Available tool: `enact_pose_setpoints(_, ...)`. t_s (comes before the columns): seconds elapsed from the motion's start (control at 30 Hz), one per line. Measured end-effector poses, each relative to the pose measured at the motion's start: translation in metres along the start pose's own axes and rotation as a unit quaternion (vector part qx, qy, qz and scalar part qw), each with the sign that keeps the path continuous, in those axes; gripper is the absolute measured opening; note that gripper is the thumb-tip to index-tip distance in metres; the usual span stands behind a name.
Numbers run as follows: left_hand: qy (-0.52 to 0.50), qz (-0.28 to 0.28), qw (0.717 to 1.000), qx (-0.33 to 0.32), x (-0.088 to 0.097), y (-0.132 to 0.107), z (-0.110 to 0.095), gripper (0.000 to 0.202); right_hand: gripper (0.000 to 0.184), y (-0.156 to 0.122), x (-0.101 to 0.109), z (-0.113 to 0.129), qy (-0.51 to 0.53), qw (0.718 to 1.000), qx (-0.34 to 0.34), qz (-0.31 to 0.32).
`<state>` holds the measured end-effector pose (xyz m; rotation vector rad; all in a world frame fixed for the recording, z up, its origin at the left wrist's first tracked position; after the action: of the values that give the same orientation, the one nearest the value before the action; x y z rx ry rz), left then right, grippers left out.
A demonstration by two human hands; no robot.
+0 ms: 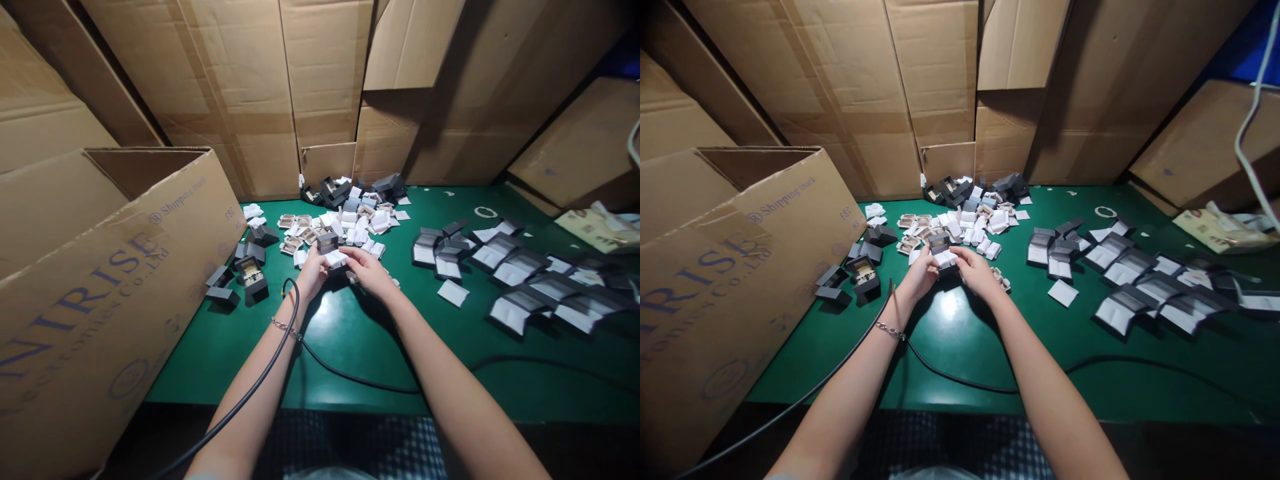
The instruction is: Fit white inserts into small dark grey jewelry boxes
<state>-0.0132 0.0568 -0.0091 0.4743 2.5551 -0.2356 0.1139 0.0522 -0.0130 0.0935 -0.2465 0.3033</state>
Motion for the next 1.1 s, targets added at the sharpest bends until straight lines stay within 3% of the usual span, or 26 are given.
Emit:
enact_pose_setpoints(0.3,0.036,0.027,0.999,0.018,0.005,0.001,0.002,0.068,0.023,-0.009,0.006,0.012,-0.111,0.993,0.013,-0.026)
enact_pose_setpoints(0.77,0.046,0.017,0.999,0.006,0.003,0.0,-0.001,0.074,0.026,-0.01,0.004,0.005,-0.143,0.989,0.023,-0.024)
enact_pose_setpoints(0.9,0.031,0.022,0.999,-0.024,0.005,0.003,0.002,0.069,0.026,-0.01,0.001,0.004,-0.137,0.99,0.034,-0.023)
enact_pose_setpoints(0.97,0.022,-0.004,0.997,-0.071,0.007,0.005,0.004,0.06,0.027,-0.01,-0.002,0.005,-0.136,0.989,0.044,-0.023)
enact_pose_setpoints(1.1,0.047,-0.131,0.981,-0.133,0.013,0.003,0.013,0.04,0.028,-0.011,-0.009,0.01,-0.125,0.99,0.061,-0.011)
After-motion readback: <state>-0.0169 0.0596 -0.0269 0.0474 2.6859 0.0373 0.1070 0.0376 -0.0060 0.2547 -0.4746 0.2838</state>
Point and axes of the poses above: each hand's wrist, its own y-axis towards the middle knuckle, its own x-axis out of the back of the hand, z = x × y, the point moved 5 cm from there along y, towards the middle knuckle, and after that the axes turned 13 degrees about z, right-handed, at the moved point
